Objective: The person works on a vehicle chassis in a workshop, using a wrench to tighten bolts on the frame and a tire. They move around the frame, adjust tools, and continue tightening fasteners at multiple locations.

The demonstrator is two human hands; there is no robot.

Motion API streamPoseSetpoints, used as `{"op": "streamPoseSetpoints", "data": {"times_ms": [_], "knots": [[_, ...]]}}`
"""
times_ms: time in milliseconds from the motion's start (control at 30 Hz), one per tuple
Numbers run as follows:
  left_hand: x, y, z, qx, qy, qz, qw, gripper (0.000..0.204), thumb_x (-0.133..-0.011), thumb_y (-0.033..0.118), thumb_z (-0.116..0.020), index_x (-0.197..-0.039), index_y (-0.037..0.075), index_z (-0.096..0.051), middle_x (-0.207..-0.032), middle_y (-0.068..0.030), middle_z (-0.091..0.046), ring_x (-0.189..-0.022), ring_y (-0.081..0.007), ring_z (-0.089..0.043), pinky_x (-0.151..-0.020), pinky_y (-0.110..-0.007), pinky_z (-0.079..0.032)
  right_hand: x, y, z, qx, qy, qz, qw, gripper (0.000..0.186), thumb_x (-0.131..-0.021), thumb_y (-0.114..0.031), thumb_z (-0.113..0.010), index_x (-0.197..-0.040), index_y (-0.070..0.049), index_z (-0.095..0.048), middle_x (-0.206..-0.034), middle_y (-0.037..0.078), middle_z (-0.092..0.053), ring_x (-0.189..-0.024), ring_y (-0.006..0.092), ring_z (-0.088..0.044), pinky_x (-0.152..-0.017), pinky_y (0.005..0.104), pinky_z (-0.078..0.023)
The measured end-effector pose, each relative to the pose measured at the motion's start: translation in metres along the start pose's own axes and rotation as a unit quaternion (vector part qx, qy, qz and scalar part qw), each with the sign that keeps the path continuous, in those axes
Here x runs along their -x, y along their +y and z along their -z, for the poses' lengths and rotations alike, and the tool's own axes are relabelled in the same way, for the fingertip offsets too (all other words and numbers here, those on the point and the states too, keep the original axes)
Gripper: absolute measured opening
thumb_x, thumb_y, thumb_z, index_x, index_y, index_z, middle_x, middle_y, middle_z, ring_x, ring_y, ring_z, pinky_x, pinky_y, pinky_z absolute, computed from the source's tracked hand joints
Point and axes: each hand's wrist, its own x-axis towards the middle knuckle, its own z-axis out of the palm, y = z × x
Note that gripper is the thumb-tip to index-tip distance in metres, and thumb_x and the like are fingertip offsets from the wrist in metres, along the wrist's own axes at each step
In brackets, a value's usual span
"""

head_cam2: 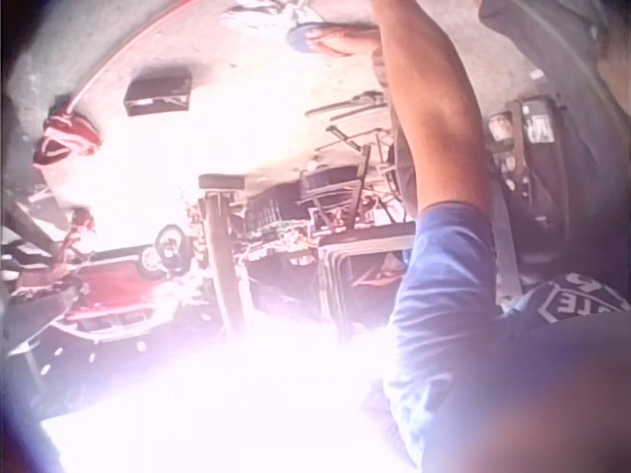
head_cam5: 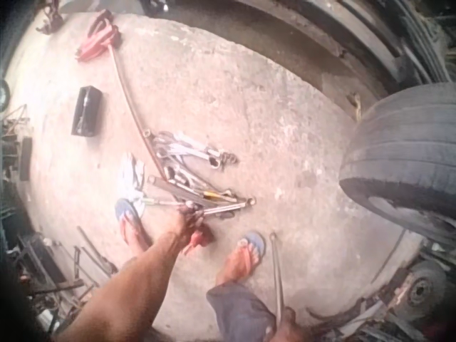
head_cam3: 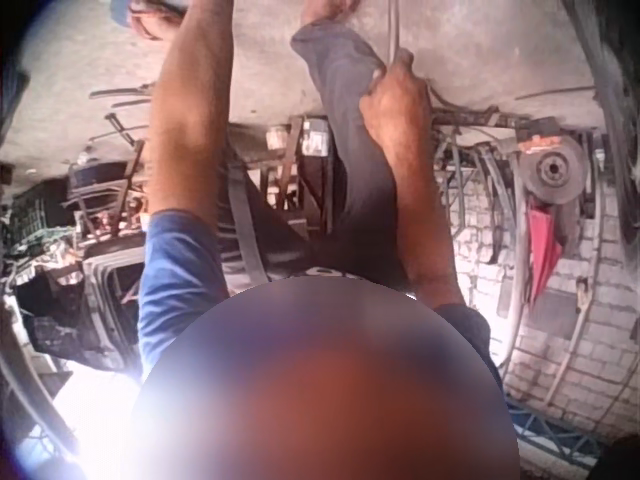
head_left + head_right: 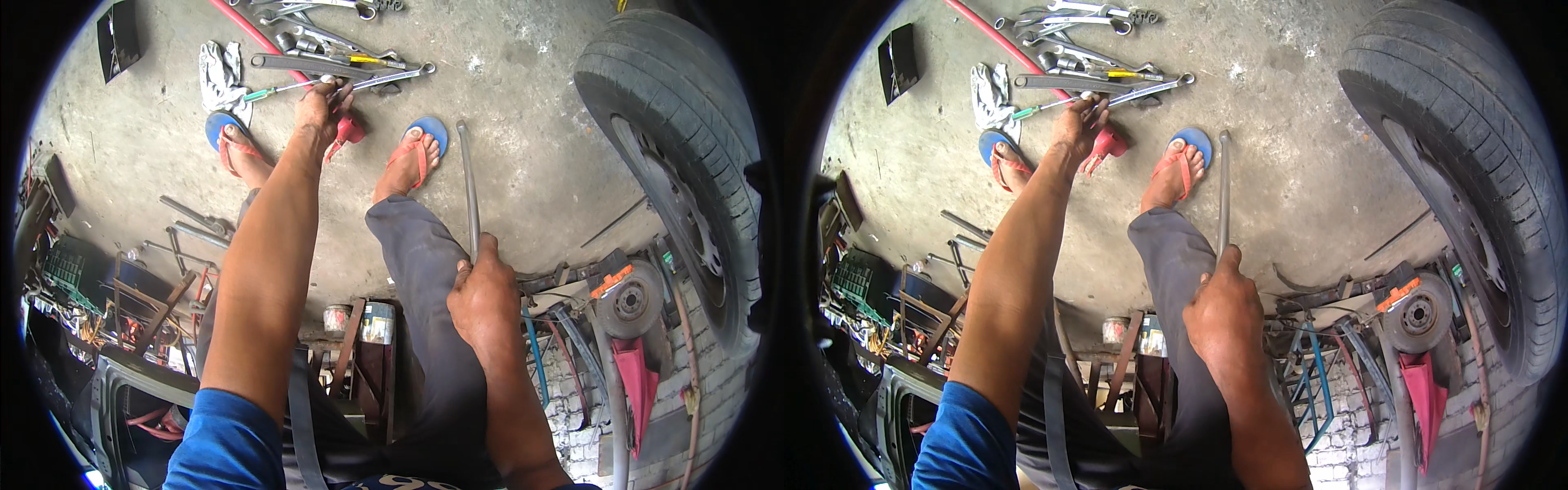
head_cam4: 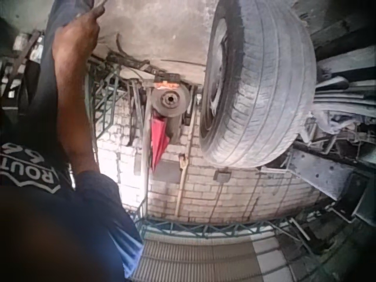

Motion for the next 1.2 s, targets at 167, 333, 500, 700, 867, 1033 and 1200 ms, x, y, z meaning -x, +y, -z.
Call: {"op": "streamPoseSetpoints", "data": {"times_ms": [167,333,500,700,867,1033,1200], "knots": [[-0.007,-0.004,-0.018,-0.060,-0.034,-0.017,0.997,0.021,-0.098,0.014,-0.058,-0.113,-0.002,-0.055,-0.119,-0.0172,-0.061,-0.103,-0.0298,-0.067,-0.082,-0.036,-0.061,-0.003,0.000,-0.004,-0.012,-0.002,0.004,1.000,0.026,-0.095,-0.012,-0.054,-0.115,0.002,-0.045,-0.089,0.032,-0.064,-0.091,0.0512,-0.062,-0.080,0.0559,-0.048],[0.015,-0.003,0.000,-0.111,-0.014,-0.049,0.993,0.022,-0.099,0.013,-0.055,-0.117,0.001,-0.051,-0.112,-0.0159,-0.062,-0.105,-0.0300,-0.066,-0.082,-0.041,-0.061,-0.002,-0.001,-0.008,-0.009,0.002,-0.002,1.000,0.027,-0.095,-0.012,-0.054,-0.115,0.003,-0.043,-0.091,0.032,-0.064,-0.091,0.0502,-0.063,-0.081,0.0553,-0.048],[0.046,0.010,0.045,-0.071,-0.099,-0.006,0.993,0.033,-0.098,0.012,-0.056,-0.125,-0.003,-0.046,-0.119,-0.0181,-0.059,-0.109,-0.0313,-0.063,-0.094,-0.040,-0.056,-0.002,-0.005,-0.011,-0.033,0.001,-0.009,0.999,0.026,-0.096,-0.012,-0.053,-0.115,0.002,-0.043,-0.092,0.032,-0.064,-0.092,0.0490,-0.064,-0.082,0.0545,-0.048],[0.055,0.024,0.068,-0.045,-0.124,0.000,0.991,0.041,-0.097,0.006,-0.055,-0.135,-0.005,-0.043,-0.124,-0.0199,-0.058,-0.120,-0.0331,-0.057,-0.109,-0.042,-0.045,-0.001,-0.006,-0.013,0.000,-0.008,-0.001,1.000,0.029,-0.096,-0.011,-0.053,-0.117,0.004,-0.039,-0.093,0.031,-0.066,-0.092,0.0452,-0.067,-0.084,0.0508,-0.052],[0.052,0.036,0.075,-0.065,-0.185,0.004,0.981,0.042,-0.093,-0.006,-0.052,-0.134,-0.008,-0.045,-0.126,-0.0214,-0.058,-0.116,-0.0313,-0.061,-0.104,-0.039,-0.051,-0.001,-0.007,-0.013,0.011,-0.015,-0.001,1.000,0.030,-0.096,-0.011,-0.053,-0.118,0.004,-0.039,-0.096,0.031,-0.065,-0.095,0.0452,-0.066,-0.086,0.0513,-0.052],[0.050,0.042,0.072,-0.081,-0.204,-0.012,0.976,0.043,-0.087,-0.013,-0.052,-0.130,-0.006,-0.050,-0.123,-0.0181,-0.060,-0.111,-0.0287,-0.063,-0.102,-0.037,-0.052,0.000,-0.007,-0.014,0.004,-0.009,0.004,1.000,0.030,-0.096,-0.011,-0.052,-0.118,0.004,-0.039,-0.096,0.032,-0.065,-0.095,0.0458,-0.066,-0.086,0.0518,-0.051],[0.046,0.046,0.065,-0.122,-0.222,-0.015,0.967,0.030,-0.088,-0.008,-0.055,-0.116,0.001,-0.058,-0.115,-0.0120,-0.064,-0.104,-0.0232,-0.063,-0.105,-0.039,-0.047,-0.001,-0.005,-0.015,0.005,-0.003,0.003,1.000,0.029,-0.096,-0.011,-0.052,-0.117,0.004,-0.040,-0.096,0.032,-0.065,-0.095,0.0465,-0.066,-0.086,0.0519,-0.051]]}}
